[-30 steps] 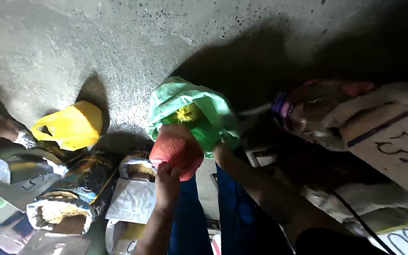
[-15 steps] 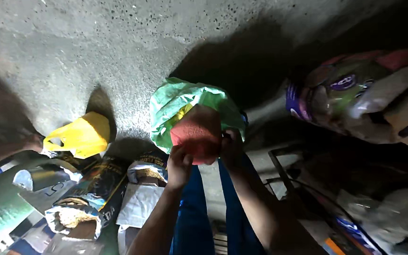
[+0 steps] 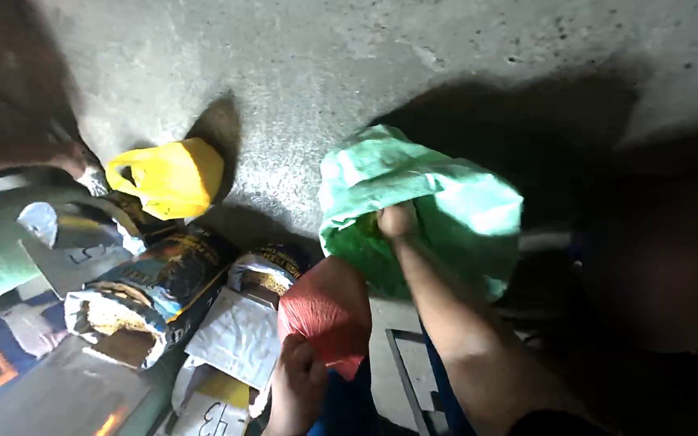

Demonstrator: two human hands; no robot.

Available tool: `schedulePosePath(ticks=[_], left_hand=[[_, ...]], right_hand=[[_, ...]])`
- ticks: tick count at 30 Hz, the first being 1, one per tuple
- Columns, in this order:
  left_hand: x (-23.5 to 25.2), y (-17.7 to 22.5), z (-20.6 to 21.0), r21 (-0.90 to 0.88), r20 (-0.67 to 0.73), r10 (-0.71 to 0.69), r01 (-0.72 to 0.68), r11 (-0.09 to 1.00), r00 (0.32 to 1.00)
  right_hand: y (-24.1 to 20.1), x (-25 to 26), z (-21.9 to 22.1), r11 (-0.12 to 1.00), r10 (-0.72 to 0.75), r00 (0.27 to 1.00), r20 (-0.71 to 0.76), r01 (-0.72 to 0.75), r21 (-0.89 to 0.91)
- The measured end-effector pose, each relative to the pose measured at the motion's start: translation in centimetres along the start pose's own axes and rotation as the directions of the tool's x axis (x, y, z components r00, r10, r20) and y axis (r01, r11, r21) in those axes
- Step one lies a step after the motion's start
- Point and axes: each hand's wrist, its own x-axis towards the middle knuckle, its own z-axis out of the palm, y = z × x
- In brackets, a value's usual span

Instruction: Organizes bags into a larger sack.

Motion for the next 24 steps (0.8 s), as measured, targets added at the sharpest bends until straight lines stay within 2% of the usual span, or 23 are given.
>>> schedulePosePath(ticks=[1, 3, 4, 7, 10, 14, 18, 19, 20, 21, 22, 23, 24], left_hand=[[0.1, -1.0, 0.0, -0.009, -0.014, 0.000, 0.000, 1.000, 1.000], [0.4, -2.3, 0.3, -0.034, -0.059, 0.003, -0.005, 0.999, 0.998], [0.7, -2.6, 0.4, -0.054, -0.076, -0.002, -0.003, 0.999, 0.997], [1.3, -2.7, 0.5, -0.124, -0.100, -0.065, 0.052, 0.991, 0.993], [1.4, -2.9, 0.5, -0.238, -0.095, -0.152, 0.126, 0.963, 0.984], [0.9, -2.7, 0.3, -0.405, -0.040, -0.287, 0.247, 0.880, 0.957], [0.6, -2.3, 1.3, -0.498, -0.029, -0.372, 0.309, 0.810, 0.928], [0.7, -2.6, 1.6, -0.517, -0.022, -0.385, 0.319, 0.794, 0.922], [0.8, -2.9, 1.8, -0.539, -0.008, -0.393, 0.327, 0.776, 0.919], [1.0, -3.4, 1.9, -0.553, 0.008, -0.397, 0.335, 0.763, 0.918], [1.0, -3.8, 2.0, -0.563, 0.023, -0.398, 0.341, 0.753, 0.917], [1.0, -4.1, 2.0, -0.567, 0.029, -0.392, 0.338, 0.751, 0.919], [1.0, -4.4, 2.2, -0.571, 0.025, -0.383, 0.328, 0.753, 0.923]], right_hand=[[-0.6, -0.4, 0.0, 0.999, 0.021, 0.999, -0.028, -0.021, -0.028], [-0.4, -0.4, 0.8, 0.993, -0.051, 0.983, -0.179, 0.032, -0.110], [-0.6, -0.5, 0.7, 0.990, -0.064, 0.980, -0.190, 0.038, -0.138], [-2.0, -1.1, 0.3, 0.969, -0.092, 0.982, -0.167, 0.050, -0.241], [-3.4, -1.5, 0.8, 0.958, -0.133, 0.968, -0.213, 0.071, -0.277], [-3.5, -0.5, -0.2, 0.972, -0.031, 0.996, -0.080, 0.011, -0.236], [-2.9, -0.4, 0.0, 0.950, -0.120, 0.975, -0.188, 0.058, -0.306], [-4.0, -0.9, -0.4, 0.938, -0.078, 0.990, -0.119, 0.033, -0.344], [-6.2, -1.5, -1.6, 0.918, 0.017, 1.000, 0.018, -0.008, -0.396], [-8.9, -2.1, -3.4, 0.883, 0.134, 0.972, 0.191, -0.029, -0.469], [-9.7, -2.4, -4.4, 0.855, 0.146, 0.945, 0.291, 0.028, -0.519], [-7.9, -2.5, -4.0, 0.854, -0.028, 0.969, 0.245, 0.150, -0.499], [-4.2, -1.8, -2.3, 0.847, -0.331, 0.943, 0.036, 0.314, -0.428]])
